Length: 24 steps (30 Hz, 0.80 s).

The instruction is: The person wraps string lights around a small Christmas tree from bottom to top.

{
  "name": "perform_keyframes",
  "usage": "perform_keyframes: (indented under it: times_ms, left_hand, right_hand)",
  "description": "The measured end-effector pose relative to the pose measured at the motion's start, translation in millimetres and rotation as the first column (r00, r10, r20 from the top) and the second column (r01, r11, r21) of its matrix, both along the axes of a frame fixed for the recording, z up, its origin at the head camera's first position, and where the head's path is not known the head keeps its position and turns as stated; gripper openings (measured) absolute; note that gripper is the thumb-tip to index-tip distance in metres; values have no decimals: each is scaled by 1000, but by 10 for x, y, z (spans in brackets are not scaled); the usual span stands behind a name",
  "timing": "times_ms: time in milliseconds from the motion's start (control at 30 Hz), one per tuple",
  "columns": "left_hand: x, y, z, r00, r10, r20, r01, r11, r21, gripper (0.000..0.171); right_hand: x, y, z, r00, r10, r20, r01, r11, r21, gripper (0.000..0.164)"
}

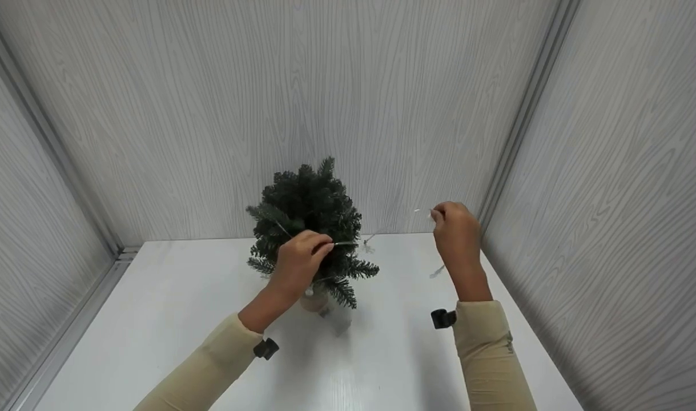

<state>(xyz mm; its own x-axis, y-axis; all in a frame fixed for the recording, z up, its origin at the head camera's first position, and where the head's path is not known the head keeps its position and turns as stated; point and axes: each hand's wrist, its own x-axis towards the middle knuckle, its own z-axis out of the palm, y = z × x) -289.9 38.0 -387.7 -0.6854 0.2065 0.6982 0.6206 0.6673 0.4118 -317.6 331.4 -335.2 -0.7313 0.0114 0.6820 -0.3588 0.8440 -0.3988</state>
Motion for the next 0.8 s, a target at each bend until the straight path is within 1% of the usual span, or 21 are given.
perform_keyframes:
  times_ms: [100,233,333,533,667,800]
  left_hand:
    - [-12,-5,39,999,-29,29,28,999,29,15]
    - [-64,5,145,994,-100,54,94,991,98,15]
    - [-121,18,277,987,-141,83,128,982,140,15]
    - [-291,112,611,968,-190,163,156,967,200,18]
    - [-416,267,809,948,-223,228,173,961,217,21]
    - [-548,427,929,928,-231,291,177,964,198,22]
  right_hand:
    - [-87,-107,34,999,-7,33,7,1000,-17,20]
    - [-185,-248,66,999,-11,42,13,1000,-27,22]
    - [-242,-356,87,999,-7,49,9,999,-42,22]
    - [-321,-528,104,997,-12,82,16,998,-53,23]
    - [-349,-624,108,999,-22,45,23,999,-26,23]
    - [-370,-721,107,999,-44,-4,44,999,-1,22]
